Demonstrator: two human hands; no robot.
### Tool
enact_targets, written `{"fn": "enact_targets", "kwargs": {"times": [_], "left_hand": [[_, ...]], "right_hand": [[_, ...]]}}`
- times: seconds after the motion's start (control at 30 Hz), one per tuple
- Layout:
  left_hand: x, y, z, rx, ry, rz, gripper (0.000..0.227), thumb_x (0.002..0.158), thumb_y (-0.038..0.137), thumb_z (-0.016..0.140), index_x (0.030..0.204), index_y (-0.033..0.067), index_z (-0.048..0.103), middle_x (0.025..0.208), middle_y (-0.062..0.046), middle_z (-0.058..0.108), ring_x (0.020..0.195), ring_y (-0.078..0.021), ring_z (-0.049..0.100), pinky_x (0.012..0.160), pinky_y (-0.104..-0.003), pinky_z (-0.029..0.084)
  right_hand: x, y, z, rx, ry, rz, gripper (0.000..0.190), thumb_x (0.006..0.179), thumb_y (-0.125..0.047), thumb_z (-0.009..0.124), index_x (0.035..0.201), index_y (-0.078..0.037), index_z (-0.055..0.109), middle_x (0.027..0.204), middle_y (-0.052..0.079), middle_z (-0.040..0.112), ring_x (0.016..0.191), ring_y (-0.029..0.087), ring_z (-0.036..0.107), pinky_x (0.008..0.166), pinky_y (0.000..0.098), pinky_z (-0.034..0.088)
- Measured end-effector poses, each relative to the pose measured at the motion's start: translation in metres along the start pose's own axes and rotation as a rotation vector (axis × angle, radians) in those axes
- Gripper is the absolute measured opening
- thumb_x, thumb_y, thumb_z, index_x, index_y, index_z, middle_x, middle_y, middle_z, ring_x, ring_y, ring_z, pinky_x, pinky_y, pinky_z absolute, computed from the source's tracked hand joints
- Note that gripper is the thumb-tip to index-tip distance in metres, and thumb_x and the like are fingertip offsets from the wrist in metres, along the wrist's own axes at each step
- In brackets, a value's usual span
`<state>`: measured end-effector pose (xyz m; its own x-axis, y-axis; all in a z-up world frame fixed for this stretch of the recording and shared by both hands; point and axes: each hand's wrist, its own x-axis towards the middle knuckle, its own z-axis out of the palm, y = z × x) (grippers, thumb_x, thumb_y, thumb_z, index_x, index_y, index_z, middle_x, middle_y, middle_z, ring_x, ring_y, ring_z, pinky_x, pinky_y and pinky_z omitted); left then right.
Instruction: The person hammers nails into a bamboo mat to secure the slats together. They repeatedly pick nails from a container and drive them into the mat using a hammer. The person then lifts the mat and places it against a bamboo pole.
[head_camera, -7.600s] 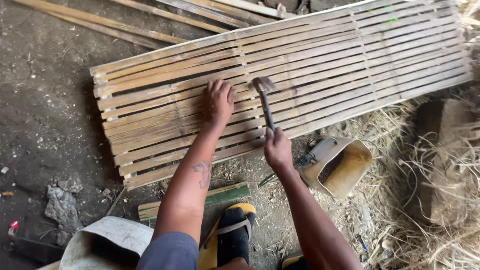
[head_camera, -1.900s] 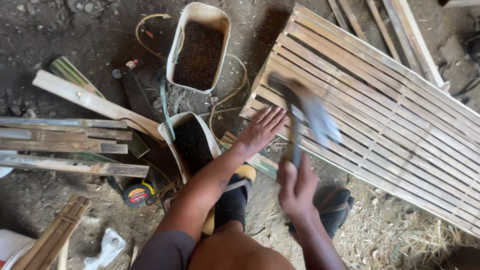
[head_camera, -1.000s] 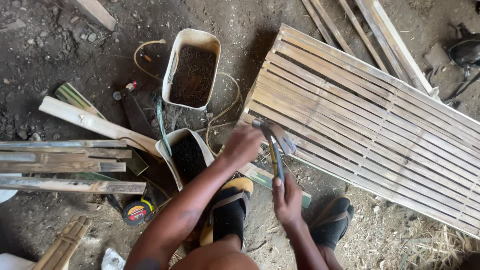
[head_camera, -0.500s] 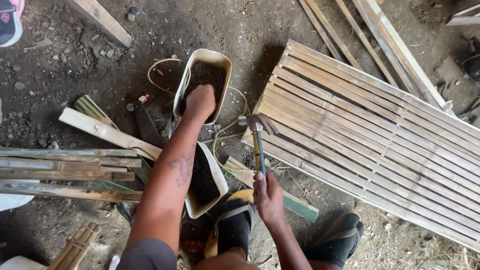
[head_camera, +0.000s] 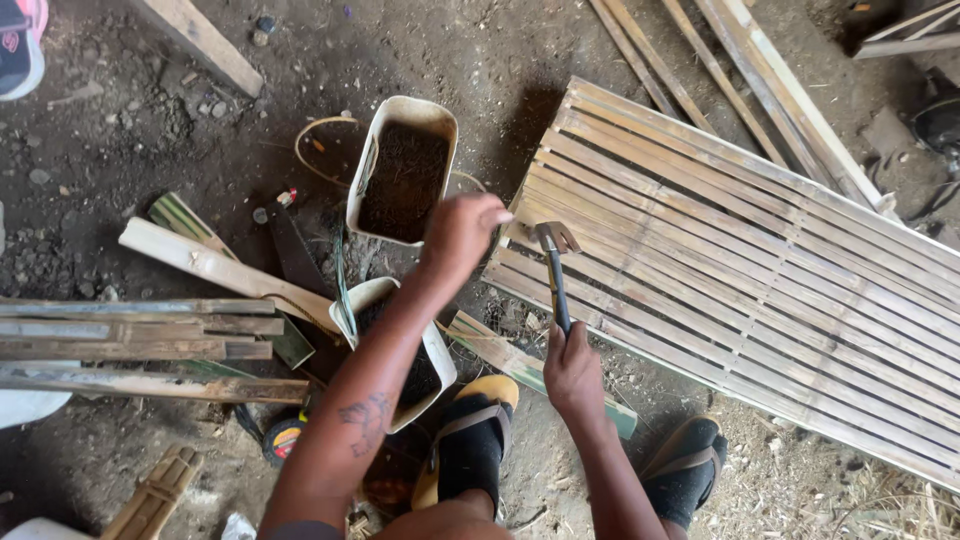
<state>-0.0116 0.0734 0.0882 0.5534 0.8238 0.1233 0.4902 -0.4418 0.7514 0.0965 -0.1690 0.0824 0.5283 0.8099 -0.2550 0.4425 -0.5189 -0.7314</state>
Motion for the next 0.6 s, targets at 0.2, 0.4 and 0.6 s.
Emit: {"fn": "enact_targets", "kwargs": {"times": [0.2, 0.4, 0.6], "left_hand": [[-0.016, -0.021, 0.056, -0.098, 0.315, 0.033, 0.005, 0.093, 0.007, 0.073, 0.093, 0.0021, 0.075, 0.085, -0.013, 0.074, 0.075, -0.0274, 0.070, 0.066, -0.039, 0.054], [-0.022, -0.049, 0.095, -0.057, 0.334, 0.057, 0.006, 0.091, 0.007, 0.073, 0.097, 0.0088, 0.075, 0.104, -0.008, 0.078, 0.093, -0.0232, 0.077, 0.085, -0.033, 0.063], [-0.029, -0.055, 0.115, -0.274, 0.343, -0.204, 0.011, 0.094, 0.006, 0.071, 0.101, 0.0118, 0.077, 0.108, -0.004, 0.079, 0.090, -0.0186, 0.080, 0.065, -0.029, 0.061]], "right_hand": [[0.010, 0.001, -0.003, -0.026, -0.032, 0.005, 0.034, 0.107, -0.032, 0.043, 0.093, -0.001, 0.048, 0.054, 0.021, 0.059, 0.039, 0.037, 0.059, 0.038, 0.0516, 0.042], [0.003, 0.001, 0.003, -0.022, -0.048, 0.116, 0.038, 0.106, -0.037, 0.043, 0.092, -0.002, 0.050, 0.057, 0.022, 0.062, 0.045, 0.037, 0.063, 0.045, 0.0520, 0.044], [0.002, -0.006, -0.009, 0.022, -0.038, 0.121, 0.046, 0.107, -0.045, 0.041, 0.087, -0.006, 0.055, 0.058, 0.013, 0.061, 0.047, 0.025, 0.058, 0.042, 0.0453, 0.043]]}}
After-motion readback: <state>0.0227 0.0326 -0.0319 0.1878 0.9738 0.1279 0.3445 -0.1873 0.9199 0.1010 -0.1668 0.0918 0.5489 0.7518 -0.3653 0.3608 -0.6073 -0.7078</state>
